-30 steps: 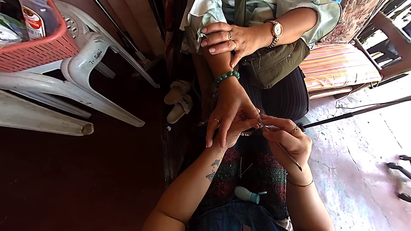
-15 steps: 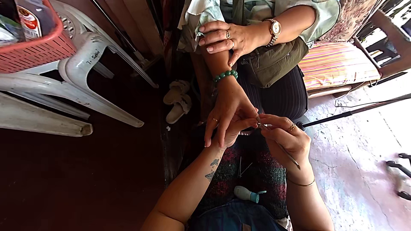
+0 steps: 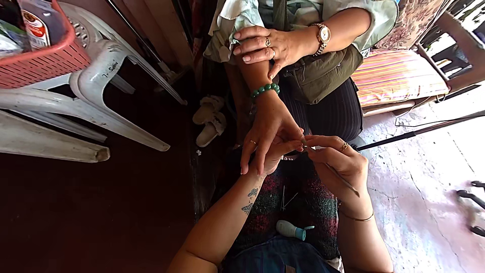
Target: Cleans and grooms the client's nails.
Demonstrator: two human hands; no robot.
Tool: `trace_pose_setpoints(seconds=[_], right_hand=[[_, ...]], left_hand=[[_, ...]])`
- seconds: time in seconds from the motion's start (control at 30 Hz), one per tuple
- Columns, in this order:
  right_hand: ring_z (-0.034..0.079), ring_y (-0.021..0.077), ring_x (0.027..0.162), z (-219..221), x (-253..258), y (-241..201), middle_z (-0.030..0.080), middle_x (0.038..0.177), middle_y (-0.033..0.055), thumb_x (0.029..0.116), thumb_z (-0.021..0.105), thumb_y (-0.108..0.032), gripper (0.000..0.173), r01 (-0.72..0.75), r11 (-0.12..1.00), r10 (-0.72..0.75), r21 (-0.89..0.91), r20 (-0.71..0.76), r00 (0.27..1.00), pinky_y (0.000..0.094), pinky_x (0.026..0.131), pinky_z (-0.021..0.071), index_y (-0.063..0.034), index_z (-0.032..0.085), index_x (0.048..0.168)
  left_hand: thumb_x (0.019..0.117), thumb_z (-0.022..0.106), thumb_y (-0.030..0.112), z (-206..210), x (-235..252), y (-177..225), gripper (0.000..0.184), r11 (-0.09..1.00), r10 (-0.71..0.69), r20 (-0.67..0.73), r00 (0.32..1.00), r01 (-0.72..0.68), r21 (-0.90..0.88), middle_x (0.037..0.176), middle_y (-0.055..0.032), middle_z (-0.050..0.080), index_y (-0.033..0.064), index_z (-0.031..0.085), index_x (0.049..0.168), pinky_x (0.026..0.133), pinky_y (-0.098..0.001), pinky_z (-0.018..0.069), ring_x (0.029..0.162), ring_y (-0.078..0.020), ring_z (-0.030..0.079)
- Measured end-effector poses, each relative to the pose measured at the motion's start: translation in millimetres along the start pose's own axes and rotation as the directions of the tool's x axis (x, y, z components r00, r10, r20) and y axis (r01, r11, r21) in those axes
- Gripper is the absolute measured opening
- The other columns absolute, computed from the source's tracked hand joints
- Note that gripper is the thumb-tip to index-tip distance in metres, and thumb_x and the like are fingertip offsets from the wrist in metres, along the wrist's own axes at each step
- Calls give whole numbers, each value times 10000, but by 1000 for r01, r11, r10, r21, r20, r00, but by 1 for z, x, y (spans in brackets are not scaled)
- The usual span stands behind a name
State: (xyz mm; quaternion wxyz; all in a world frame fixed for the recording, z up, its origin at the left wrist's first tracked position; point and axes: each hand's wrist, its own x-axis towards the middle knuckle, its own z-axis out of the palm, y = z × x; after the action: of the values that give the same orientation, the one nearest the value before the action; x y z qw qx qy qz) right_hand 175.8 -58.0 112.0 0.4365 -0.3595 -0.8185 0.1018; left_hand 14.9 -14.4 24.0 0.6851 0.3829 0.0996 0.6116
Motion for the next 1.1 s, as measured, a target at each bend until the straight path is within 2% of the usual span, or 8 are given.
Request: trace_pose_setpoints(seconds=[0.2, 0.3, 0.43, 0.57, 0.73, 0.83, 0.93, 1.1], right_hand=[[706, 174, 1069, 2, 3, 1, 740, 1030, 129, 899, 629, 53, 162, -3, 1000, 3, -13, -11, 1000, 278, 891, 591, -10, 692, 763], [717, 179, 1065, -3, 2, 1, 746, 1022, 112, 892, 643, 60, 157, -40, 997, 40, 58, 0, 999, 293, 884, 611, -21, 685, 765], [709, 165, 1055, 2, 3, 0, 746, 1017, 120, 896, 631, 42, 162, -22, 999, 22, -33, -9, 1000, 269, 880, 586, -18, 693, 759], [715, 164, 1062, -4, 3, 1, 748, 1018, 108, 891, 641, 57, 155, -52, 998, 52, 44, 10, 999, 279, 882, 605, -21, 687, 766], [708, 158, 1043, 1, 4, 1, 742, 1018, 115, 901, 635, 43, 167, -40, 999, 40, 3, -3, 999, 270, 865, 591, -22, 686, 755], [717, 156, 1047, -5, 5, 0, 751, 1015, 105, 889, 639, 54, 162, -76, 996, 75, 45, 22, 997, 268, 867, 604, -22, 692, 756], [712, 145, 1023, 1, 5, 1, 748, 1010, 112, 890, 638, 36, 161, -58, 998, 58, -8, -1, 998, 255, 851, 587, -25, 695, 752], [725, 158, 1028, -5, 4, 2, 752, 988, 98, 873, 649, 57, 164, -97, 993, 97, 68, 12, 995, 271, 857, 610, -26, 685, 736]], left_hand=[[897, 735, 14, -1, 0, 0, 176, 1000, 4, 5, 1000, -4, 8, 973, -10, 742, 76, 750, 1062, 810, -258, 588, 875, -88, 705], [887, 747, 12, 1, 0, 2, 187, 1000, 1, 4, 1000, -1, 1, 965, -7, 748, 81, 754, 1060, 814, -269, 600, 869, -92, 714], [891, 744, 18, -1, 0, 0, 203, 1000, -4, 5, 1000, 4, 12, 982, -4, 746, 86, 751, 1082, 830, -258, 590, 881, -83, 708], [881, 745, 3, 0, 1, 1, 207, 1000, -1, 19, 1000, 1, 7, 981, -3, 751, 84, 756, 1072, 828, -267, 599, 882, -86, 715], [896, 745, 25, -2, 0, -1, 200, 1000, 3, 18, 1000, -3, 13, 994, -3, 742, 83, 745, 1087, 838, -258, 588, 896, -82, 704], [885, 724, -21, -1, 1, 2, 212, 1000, -10, 18, 1000, 10, 18, 981, 4, 743, 85, 748, 1067, 827, -261, 597, 882, -83, 710], [884, 733, -21, 0, 1, 1, 209, 1000, -6, 6, 1000, 6, 7, 975, -5, 745, 77, 751, 1068, 837, -262, 596, 885, -84, 711], [870, 744, -13, -4, -1, -2, 213, 1000, -13, 10, 1000, 12, 5, 966, -12, 737, 71, 749, 1065, 812, -262, 593, 859, -88, 702]])
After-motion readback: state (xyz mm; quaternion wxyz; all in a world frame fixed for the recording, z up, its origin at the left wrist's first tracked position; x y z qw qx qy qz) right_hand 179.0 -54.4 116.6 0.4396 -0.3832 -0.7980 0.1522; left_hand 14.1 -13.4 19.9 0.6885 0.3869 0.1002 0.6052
